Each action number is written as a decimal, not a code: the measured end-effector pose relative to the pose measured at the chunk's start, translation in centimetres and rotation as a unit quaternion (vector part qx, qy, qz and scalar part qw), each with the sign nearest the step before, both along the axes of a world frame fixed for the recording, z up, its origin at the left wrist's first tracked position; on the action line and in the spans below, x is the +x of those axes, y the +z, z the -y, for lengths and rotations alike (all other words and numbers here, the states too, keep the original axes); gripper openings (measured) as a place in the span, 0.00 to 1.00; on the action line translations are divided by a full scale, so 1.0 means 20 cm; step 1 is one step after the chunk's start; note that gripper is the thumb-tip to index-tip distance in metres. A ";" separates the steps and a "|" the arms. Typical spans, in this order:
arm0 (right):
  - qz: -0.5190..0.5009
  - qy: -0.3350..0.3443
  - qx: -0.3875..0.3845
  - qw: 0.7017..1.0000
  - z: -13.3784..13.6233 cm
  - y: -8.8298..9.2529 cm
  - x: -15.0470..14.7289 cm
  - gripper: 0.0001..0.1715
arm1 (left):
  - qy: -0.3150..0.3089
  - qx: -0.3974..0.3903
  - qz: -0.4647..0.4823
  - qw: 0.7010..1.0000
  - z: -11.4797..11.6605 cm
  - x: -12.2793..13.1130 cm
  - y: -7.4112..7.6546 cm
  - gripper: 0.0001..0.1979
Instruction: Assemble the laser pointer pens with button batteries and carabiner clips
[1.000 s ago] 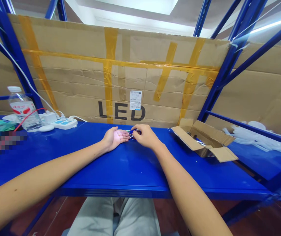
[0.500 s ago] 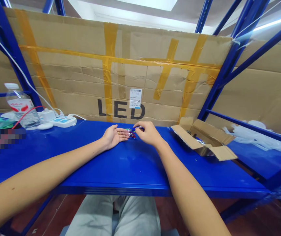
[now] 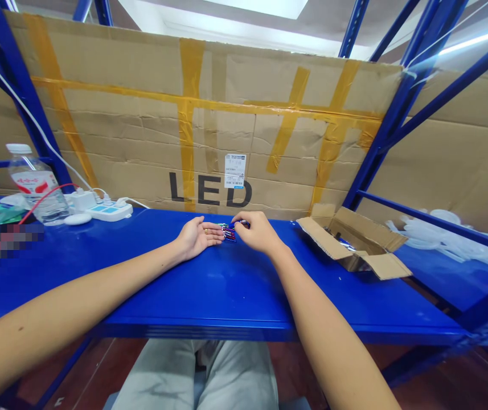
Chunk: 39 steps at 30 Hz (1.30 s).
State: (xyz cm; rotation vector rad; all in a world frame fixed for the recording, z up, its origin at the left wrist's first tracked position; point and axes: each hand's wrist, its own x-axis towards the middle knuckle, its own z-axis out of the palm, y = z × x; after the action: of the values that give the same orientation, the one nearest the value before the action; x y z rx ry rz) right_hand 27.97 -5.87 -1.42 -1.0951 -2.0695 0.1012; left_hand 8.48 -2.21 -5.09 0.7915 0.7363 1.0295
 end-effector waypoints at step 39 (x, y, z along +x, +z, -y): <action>-0.090 0.034 -0.148 0.984 0.02 -0.01 -0.01 0.07 | -0.029 0.003 0.002 1.000 -0.01 -0.01 -0.01 0.29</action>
State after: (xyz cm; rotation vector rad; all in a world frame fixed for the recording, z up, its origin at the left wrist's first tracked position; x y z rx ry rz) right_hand 27.70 -6.23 -1.53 -1.1435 -1.9689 0.5380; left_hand 8.36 -1.93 -5.25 0.8122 0.7039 0.9823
